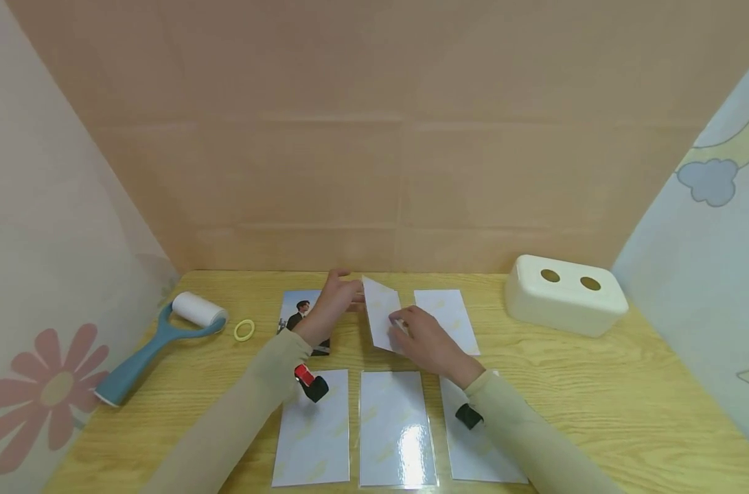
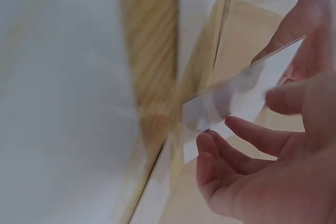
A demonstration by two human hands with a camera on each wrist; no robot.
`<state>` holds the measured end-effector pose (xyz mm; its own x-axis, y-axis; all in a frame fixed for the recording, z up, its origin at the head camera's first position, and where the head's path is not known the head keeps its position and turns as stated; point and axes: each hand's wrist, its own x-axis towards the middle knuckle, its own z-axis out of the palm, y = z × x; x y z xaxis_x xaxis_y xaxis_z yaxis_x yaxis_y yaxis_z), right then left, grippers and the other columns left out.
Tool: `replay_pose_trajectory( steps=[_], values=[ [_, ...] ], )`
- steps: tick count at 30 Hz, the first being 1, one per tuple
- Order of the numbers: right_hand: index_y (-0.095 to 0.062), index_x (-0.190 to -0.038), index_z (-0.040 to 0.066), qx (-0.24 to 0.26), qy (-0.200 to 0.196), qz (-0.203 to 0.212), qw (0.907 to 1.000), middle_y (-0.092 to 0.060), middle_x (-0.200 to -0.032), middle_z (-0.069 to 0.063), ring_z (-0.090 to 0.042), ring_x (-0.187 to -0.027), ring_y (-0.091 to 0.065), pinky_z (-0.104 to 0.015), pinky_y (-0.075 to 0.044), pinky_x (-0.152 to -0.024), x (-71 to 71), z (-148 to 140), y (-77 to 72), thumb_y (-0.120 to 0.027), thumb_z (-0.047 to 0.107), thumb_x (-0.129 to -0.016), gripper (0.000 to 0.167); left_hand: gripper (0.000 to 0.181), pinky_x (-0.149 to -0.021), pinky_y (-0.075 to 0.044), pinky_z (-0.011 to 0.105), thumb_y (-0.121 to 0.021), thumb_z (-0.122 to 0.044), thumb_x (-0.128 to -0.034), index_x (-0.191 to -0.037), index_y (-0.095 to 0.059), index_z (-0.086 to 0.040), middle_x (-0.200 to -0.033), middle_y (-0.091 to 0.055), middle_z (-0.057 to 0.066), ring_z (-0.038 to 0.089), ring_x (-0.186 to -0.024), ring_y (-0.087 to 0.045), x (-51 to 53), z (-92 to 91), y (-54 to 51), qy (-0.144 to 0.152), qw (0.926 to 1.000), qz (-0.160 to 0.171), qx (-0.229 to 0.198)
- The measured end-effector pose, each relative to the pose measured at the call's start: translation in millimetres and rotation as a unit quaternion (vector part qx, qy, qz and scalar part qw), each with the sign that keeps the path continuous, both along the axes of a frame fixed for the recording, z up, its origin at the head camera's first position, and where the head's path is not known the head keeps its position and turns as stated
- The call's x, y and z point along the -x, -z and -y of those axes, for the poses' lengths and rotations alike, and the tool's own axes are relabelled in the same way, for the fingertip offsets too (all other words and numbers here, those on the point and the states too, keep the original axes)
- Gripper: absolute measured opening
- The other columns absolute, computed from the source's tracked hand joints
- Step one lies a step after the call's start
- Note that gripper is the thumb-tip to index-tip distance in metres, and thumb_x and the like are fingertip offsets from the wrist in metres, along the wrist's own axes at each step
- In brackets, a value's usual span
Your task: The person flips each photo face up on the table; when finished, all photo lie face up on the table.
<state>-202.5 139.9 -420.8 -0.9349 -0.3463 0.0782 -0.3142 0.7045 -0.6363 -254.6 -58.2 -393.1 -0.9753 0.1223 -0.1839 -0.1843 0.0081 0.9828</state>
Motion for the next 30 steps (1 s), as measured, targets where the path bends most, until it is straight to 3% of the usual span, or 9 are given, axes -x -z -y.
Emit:
replay_pose_trajectory(
  steps=[8,14,18,21,23,26,28,30],
  values=[
    [-0.061,-0.132,0.001,0.095,0.028,0.053,0.9937,-0.066,-0.122,-0.011,-0.026,-0.114,-0.061,-0.049,-0.048,-0.098,1.0,4,-9.6,-0.039,0.038,-0.11,0.048,0.057,-0.096,-0.051,0.049,-0.046,-0.007,-0.0972,-0.149,-0.025,0.0,-0.133,-0.057,0.025,0.037,-0.11,-0.065,-8.6,-7.4,-1.5,0.022,0.9975,0.018,-0.065],
    [-0.049,-0.145,0.002,0.145,0.039,0.098,0.9838,-0.06,-0.133,-0.015,-0.033,-0.123,-0.056,-0.052,-0.046,-0.101,1.2,4,-16.5,-0.033,0.051,-0.109,0.063,0.062,-0.095,-0.052,0.048,-0.04,0.007,-0.0901,-0.15,-0.024,0.001,-0.136,-0.059,0.023,0.036,-0.109,-0.067,-12.7,-14.1,2.2,0.056,0.9945,0.013,-0.087],
    [-0.046,-0.146,0.001,0.162,0.044,0.094,0.9814,-0.061,-0.129,-0.017,-0.033,-0.113,-0.059,-0.046,-0.049,-0.088,2.7,4,-19.3,-0.036,0.043,-0.11,0.056,0.057,-0.095,-0.053,0.046,-0.037,0.007,-0.0924,-0.148,-0.026,0.002,-0.136,-0.058,0.023,0.04,-0.112,-0.065,-15.9,-17.3,5.3,0.074,0.9937,0.005,-0.083],
    [-0.045,-0.146,0.001,0.163,0.067,0.079,0.9811,-0.064,-0.124,-0.018,-0.032,-0.098,-0.062,-0.04,-0.048,-0.073,4.0,5,-21.2,-0.041,0.03,-0.11,0.047,0.055,-0.096,-0.052,0.047,-0.037,0.006,-0.0949,-0.149,-0.026,0.004,-0.137,-0.056,0.024,0.041,-0.115,-0.062,-18.3,-17.8,7.3,0.086,0.9933,0.003,-0.077],
    [-0.043,-0.147,-0.001,0.164,0.082,0.067,0.9808,-0.065,-0.122,-0.02,-0.031,-0.096,-0.064,-0.037,-0.048,-0.07,4.8,4,-21.2,-0.043,0.022,-0.109,0.044,0.052,-0.096,-0.052,0.046,-0.039,0.001,-0.0977,-0.149,-0.027,0.004,-0.137,-0.056,0.023,0.04,-0.115,-0.062,-19.1,-17.7,9.0,0.088,0.994,0.001,-0.065],
    [-0.037,-0.151,0.0,0.178,0.099,0.051,0.9778,-0.066,-0.121,-0.022,-0.031,-0.089,-0.065,-0.034,-0.048,-0.063,5.7,3,-20.3,-0.044,0.014,-0.107,0.046,0.049,-0.094,-0.053,0.046,-0.045,-0.006,-0.101,-0.147,-0.033,0.005,-0.134,-0.057,0.024,0.038,-0.114,-0.06,-19.2,-16.8,12.1,0.073,0.9963,-0.001,-0.045],
    [-0.033,-0.153,0.001,0.191,0.1,0.039,0.9756,-0.065,-0.124,-0.024,-0.028,-0.093,-0.066,-0.031,-0.049,-0.063,5.7,1,-19.9,-0.045,0.012,-0.107,0.049,0.049,-0.094,-0.052,0.048,-0.048,-0.011,-0.1014,-0.146,-0.036,0.004,-0.133,-0.056,0.024,0.038,-0.114,-0.059,-19.7,-15.0,14.1,0.056,0.998,-0.002,-0.029],
    [-0.029,-0.156,0.005,0.215,0.097,0.037,0.971,-0.063,-0.126,-0.025,-0.026,-0.082,-0.063,-0.029,-0.045,-0.056,5.2,-2,-20.3,-0.044,0.011,-0.107,0.052,0.05,-0.096,-0.05,0.051,-0.05,-0.012,-0.0999,-0.146,-0.039,0.002,-0.135,-0.053,0.025,0.039,-0.115,-0.057,-20.5,-12.4,14.9,0.036,0.9992,0.001,-0.015]
  ],
)
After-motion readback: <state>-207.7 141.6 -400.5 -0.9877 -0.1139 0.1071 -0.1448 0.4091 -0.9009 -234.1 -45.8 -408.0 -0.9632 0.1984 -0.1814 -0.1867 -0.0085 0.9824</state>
